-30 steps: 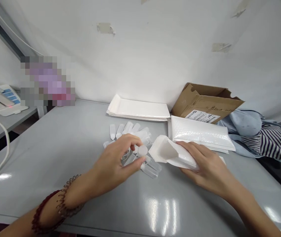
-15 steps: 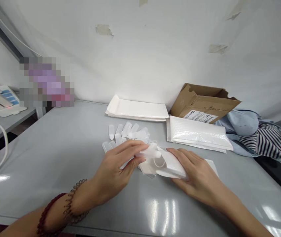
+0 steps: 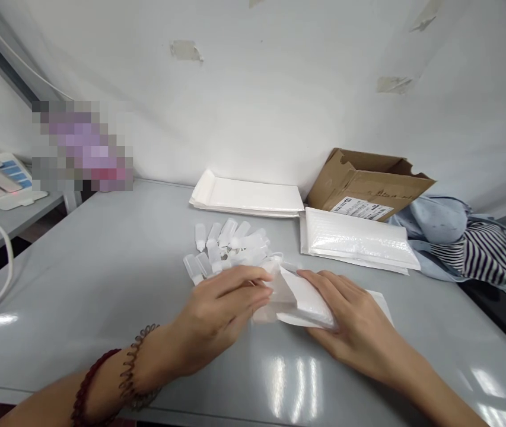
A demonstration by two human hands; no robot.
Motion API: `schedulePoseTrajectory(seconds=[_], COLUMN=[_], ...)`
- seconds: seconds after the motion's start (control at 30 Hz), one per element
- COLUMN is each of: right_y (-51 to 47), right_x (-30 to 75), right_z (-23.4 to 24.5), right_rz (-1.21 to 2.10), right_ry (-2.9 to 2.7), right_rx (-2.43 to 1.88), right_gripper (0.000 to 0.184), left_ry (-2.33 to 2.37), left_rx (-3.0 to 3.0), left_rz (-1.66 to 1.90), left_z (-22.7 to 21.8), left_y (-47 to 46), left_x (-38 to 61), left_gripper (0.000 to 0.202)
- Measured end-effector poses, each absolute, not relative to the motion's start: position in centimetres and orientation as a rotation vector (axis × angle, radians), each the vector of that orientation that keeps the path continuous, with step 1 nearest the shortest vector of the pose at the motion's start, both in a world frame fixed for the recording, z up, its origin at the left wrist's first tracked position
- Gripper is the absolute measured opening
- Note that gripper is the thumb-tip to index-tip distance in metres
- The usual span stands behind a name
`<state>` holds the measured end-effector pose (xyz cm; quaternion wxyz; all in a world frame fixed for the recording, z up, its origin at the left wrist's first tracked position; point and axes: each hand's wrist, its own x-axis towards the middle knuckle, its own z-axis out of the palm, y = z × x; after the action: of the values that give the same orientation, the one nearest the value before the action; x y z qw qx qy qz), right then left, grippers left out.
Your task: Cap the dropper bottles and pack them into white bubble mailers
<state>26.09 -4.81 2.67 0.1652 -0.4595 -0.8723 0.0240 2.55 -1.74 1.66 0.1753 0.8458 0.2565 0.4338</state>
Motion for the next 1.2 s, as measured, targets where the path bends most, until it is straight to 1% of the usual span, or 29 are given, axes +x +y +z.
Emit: schedulePoseTrajectory(seconds=[0.07, 0.13, 0.2, 0.23, 0.27, 0.37, 0.43, 0.6, 0.77, 0.97, 1.13, 1.2], right_y=[-4.9, -5.0, -4.9, -4.8, -4.7, -4.2, -4.1, -4.2, -4.3, -4.2, -4.5, -4.7], right_x=[26.0, 26.1, 26.4, 26.7, 26.9, 27.7, 27.9, 27.6, 27.5, 27.3, 26.4, 26.1], right_z=[2.6, 2.7, 2.8, 2.8, 2.8, 2.9, 2.9, 3.0, 2.7, 2.4, 2.1, 1.9], right_rz=[0.081, 0.088, 0.075, 0.062, 0.045, -0.016, -0.043, -0.03, -0.047, -0.055, -0.078, -0.085], right_ry=[-2.486, -2.485, -2.464, -2.439, -2.407, -2.287, -2.245, -2.302, -2.357, -2.466, -2.511, -2.521], right_rx=[-1.301, -1.302, -1.325, -1.345, -1.369, -1.45, -1.485, -1.449, -1.414, -1.35, -1.309, -1.301], right_gripper=[0.053, 0.052, 0.051, 0.05, 0.049, 0.048, 0.046, 0.046, 0.052, 0.05, 0.048, 0.048], left_ry=[0.688, 0.758, 0.975, 1.104, 1.205, 1.283, 1.276, 1.189, 1.197, 1.206, 1.066, 1.028], left_rx=[2.399, 2.374, 2.319, 2.293, 2.289, 2.388, 2.473, 2.577, 2.573, 2.38, 2.197, 2.13], left_rz=[1.189, 1.217, 1.259, 1.223, 1.134, 0.554, 0.26, -0.031, -0.085, -0.005, 0.105, 0.11], left_z=[1.7, 2.3, 3.3, 3.7, 4.1, 4.2, 3.7, 2.6, 3.1, 5.2, 5.5, 5.3], left_y=[-2.0, -2.0, -1.6, -1.3, -1.0, -0.1, 0.1, -0.6, -0.8, -1.0, -1.4, -1.5], left_x=[2.6, 2.4, 1.9, 1.5, 1.1, -0.2, -0.7, -0.4, 0.1, -0.8, -0.4, 0.0], left_gripper=[0.025, 0.026, 0.018, 0.012, 0.01, 0.027, 0.033, 0.023, 0.021, 0.02, 0.007, 0.006])
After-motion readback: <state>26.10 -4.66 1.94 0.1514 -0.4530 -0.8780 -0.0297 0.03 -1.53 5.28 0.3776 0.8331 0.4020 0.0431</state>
